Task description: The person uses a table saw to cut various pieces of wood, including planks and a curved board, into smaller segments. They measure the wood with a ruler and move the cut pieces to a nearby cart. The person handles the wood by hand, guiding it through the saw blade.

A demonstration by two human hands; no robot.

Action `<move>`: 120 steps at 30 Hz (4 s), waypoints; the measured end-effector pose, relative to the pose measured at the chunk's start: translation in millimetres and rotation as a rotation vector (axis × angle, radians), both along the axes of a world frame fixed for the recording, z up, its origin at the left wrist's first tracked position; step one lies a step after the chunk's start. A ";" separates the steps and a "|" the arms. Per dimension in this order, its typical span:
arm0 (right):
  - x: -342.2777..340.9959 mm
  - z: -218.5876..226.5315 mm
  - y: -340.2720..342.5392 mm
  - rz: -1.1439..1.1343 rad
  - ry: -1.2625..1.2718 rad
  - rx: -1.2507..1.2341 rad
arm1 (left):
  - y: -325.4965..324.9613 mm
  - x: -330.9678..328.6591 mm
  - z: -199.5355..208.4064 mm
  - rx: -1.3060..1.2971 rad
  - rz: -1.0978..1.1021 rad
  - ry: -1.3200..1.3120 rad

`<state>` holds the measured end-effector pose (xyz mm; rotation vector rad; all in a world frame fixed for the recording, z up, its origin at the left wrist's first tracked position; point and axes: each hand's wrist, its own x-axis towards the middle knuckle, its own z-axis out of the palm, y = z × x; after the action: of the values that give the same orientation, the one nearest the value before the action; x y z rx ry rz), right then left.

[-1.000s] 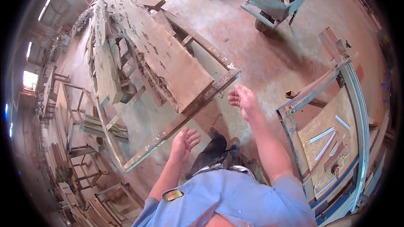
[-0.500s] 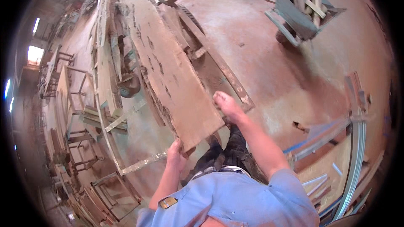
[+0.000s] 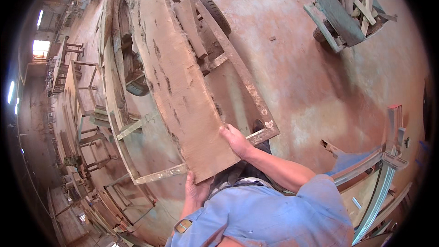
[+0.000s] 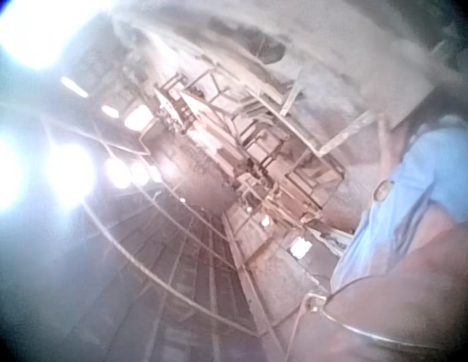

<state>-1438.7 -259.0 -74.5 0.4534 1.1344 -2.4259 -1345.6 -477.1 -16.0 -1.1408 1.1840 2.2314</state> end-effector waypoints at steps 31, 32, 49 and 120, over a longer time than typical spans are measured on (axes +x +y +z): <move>-307.8 -48.1 44.4 0.076 0.132 1.234 | -15.2 -2.1 -11.1 -0.240 0.046 0.068; -307.0 -44.0 40.8 0.093 0.142 1.292 | -17.1 -1.9 -12.2 -0.231 0.037 0.071; -209.5 -46.5 93.2 -0.051 -0.146 0.027 | -23.4 -3.2 -14.7 -0.238 -0.031 0.036; 16.2 65.9 32.9 -0.272 0.380 0.636 | 10.5 -146.7 40.2 0.439 -0.197 0.211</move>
<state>-1422.5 -226.1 -8.7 0.3511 2.1538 -2.3889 -1492.3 -466.7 24.2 -0.6044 0.7764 2.3362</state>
